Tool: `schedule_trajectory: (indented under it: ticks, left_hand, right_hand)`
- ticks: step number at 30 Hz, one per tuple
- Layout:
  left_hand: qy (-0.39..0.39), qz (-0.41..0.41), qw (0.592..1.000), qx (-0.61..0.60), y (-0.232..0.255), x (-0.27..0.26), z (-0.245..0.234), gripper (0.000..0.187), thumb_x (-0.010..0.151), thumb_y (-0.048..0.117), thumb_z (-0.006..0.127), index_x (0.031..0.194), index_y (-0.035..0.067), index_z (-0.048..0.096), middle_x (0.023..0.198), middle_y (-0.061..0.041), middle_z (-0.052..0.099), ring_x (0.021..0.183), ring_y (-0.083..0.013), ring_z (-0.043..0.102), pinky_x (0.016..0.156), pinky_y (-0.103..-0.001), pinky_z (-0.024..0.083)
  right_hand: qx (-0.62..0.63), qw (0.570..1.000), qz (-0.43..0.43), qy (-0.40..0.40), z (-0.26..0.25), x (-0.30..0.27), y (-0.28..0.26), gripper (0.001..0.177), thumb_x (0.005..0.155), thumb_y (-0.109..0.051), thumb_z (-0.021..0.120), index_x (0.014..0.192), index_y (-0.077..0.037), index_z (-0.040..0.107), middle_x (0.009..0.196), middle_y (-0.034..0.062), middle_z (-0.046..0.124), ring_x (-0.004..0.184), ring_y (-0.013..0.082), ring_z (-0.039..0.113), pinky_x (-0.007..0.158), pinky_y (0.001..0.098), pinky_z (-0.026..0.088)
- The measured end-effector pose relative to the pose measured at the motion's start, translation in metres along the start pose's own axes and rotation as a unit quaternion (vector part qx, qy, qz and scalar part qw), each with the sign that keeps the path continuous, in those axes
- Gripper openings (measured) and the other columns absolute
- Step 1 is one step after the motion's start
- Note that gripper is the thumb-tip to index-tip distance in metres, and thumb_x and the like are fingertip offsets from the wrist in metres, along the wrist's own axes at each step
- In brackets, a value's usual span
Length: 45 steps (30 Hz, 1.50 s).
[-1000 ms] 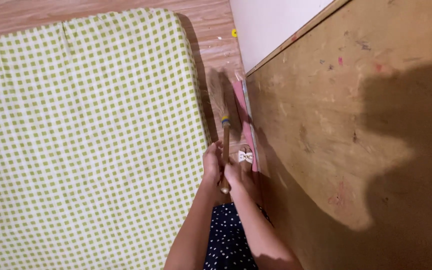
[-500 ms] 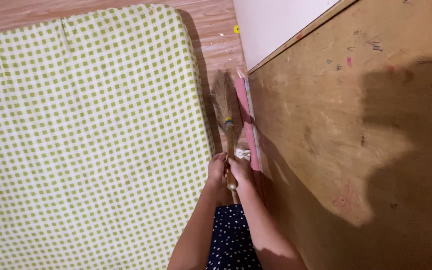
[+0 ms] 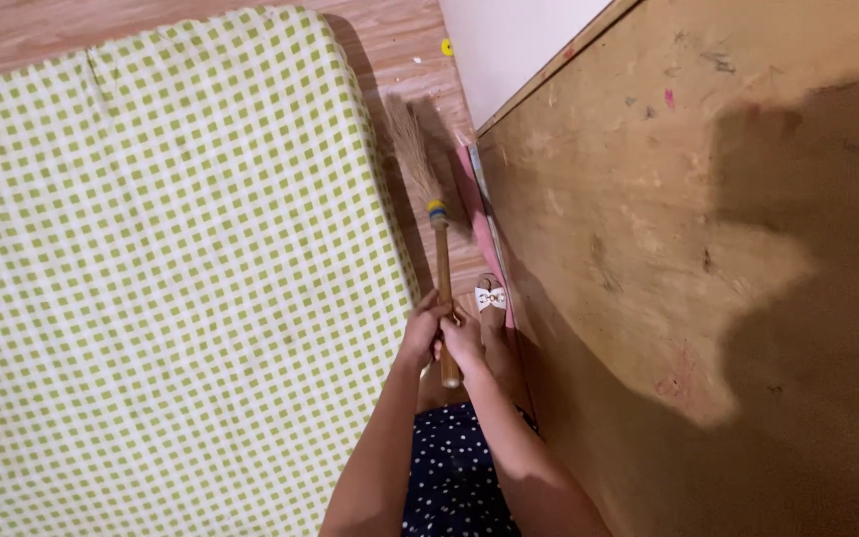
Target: Sweep the floor around a bed and furniture using a broom and dustpan.
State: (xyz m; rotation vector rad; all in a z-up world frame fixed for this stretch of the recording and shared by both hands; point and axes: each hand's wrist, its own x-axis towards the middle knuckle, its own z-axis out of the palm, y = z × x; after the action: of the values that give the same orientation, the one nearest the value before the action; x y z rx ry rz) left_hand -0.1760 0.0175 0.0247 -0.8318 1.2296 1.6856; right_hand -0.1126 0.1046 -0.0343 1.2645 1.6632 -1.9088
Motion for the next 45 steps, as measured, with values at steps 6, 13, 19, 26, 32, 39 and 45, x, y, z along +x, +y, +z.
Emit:
schedule_trajectory:
  ticks: [6,13,19,26,32,39,45]
  left_hand:
    - [0.077,0.016,0.997,-0.021,-0.004,0.014,-0.008,0.069,0.087,0.014,0.064,0.152,0.000,0.044,0.061,-0.008,0.063,0.031,-0.0141,0.039,0.029,-0.031,0.029]
    - [0.090,-0.008,0.996,-0.008,-0.003,0.009,-0.002,0.057,0.086,0.015,0.066,0.139,-0.003,0.062,0.054,-0.003,0.053,0.033,-0.0117,0.036,0.030,-0.030,0.028]
    - [0.065,0.010,0.998,-0.021,-0.026,0.024,-0.001,0.054,0.086,0.013,0.067,0.138,-0.001,0.060,0.056,-0.002,0.055,0.035,-0.0119,0.036,0.032,-0.030,0.028]
    - [0.091,0.054,0.994,0.010,-0.007,0.030,-0.002,0.053,0.086,0.015,0.065,0.137,-0.001,0.062,0.056,-0.003,0.056,0.034,-0.0117,0.038,0.032,-0.029,0.029]
    - [0.098,0.050,0.994,0.001,0.006,0.024,-0.008,0.050,0.088,0.015,0.065,0.134,-0.005,0.063,0.054,-0.004,0.053,0.033,-0.0115,0.037,0.032,-0.030,0.029]
    - [0.079,0.043,0.995,-0.031,-0.030,0.041,-0.033,0.042,0.091,0.011,0.061,0.122,-0.014,0.071,0.055,-0.003,0.056,0.033,-0.0109,0.038,0.032,-0.029,0.028]
    - [0.122,0.045,0.989,-0.073,-0.045,0.035,-0.037,0.036,0.090,0.012,0.063,0.121,-0.002,0.073,0.056,-0.003,0.058,0.034,-0.0106,0.039,0.033,-0.029,0.028]
  right_hand:
    - [0.074,0.995,0.049,-0.038,0.010,0.003,-0.011,0.012,0.097,-0.008,0.059,0.106,-0.002,0.065,0.058,0.0071,0.057,0.040,0.0185,0.055,0.035,0.0351,0.045]
    - [0.081,0.991,0.078,-0.073,0.000,0.019,0.012,0.016,0.100,-0.013,0.056,0.104,-0.001,0.067,0.057,0.0090,0.058,0.040,0.0180,0.054,0.037,0.0333,0.046]
    - [0.087,0.993,0.074,-0.014,-0.005,0.007,0.009,0.017,0.100,-0.013,0.058,0.106,-0.003,0.069,0.059,0.0076,0.058,0.041,0.0170,0.054,0.038,0.0324,0.046]
    - [0.106,0.993,0.020,-0.052,0.006,0.039,0.018,0.016,0.102,-0.017,0.054,0.105,-0.007,0.067,0.057,0.0051,0.056,0.040,0.0155,0.052,0.037,0.0308,0.045]
    - [0.115,0.989,-0.002,-0.091,0.015,0.050,0.029,0.016,0.102,-0.015,0.056,0.101,-0.002,0.066,0.057,0.0066,0.056,0.039,0.0172,0.054,0.037,0.0308,0.045]
    - [0.076,0.996,0.044,-0.002,0.029,0.004,-0.008,0.012,0.098,-0.011,0.061,0.104,-0.004,0.068,0.059,0.0066,0.058,0.040,0.0161,0.054,0.036,0.0320,0.045]
    - [0.054,0.997,0.046,-0.010,0.026,0.006,0.017,0.015,0.096,-0.013,0.063,0.105,-0.004,0.070,0.059,0.0065,0.060,0.040,0.0154,0.054,0.036,0.0314,0.046]
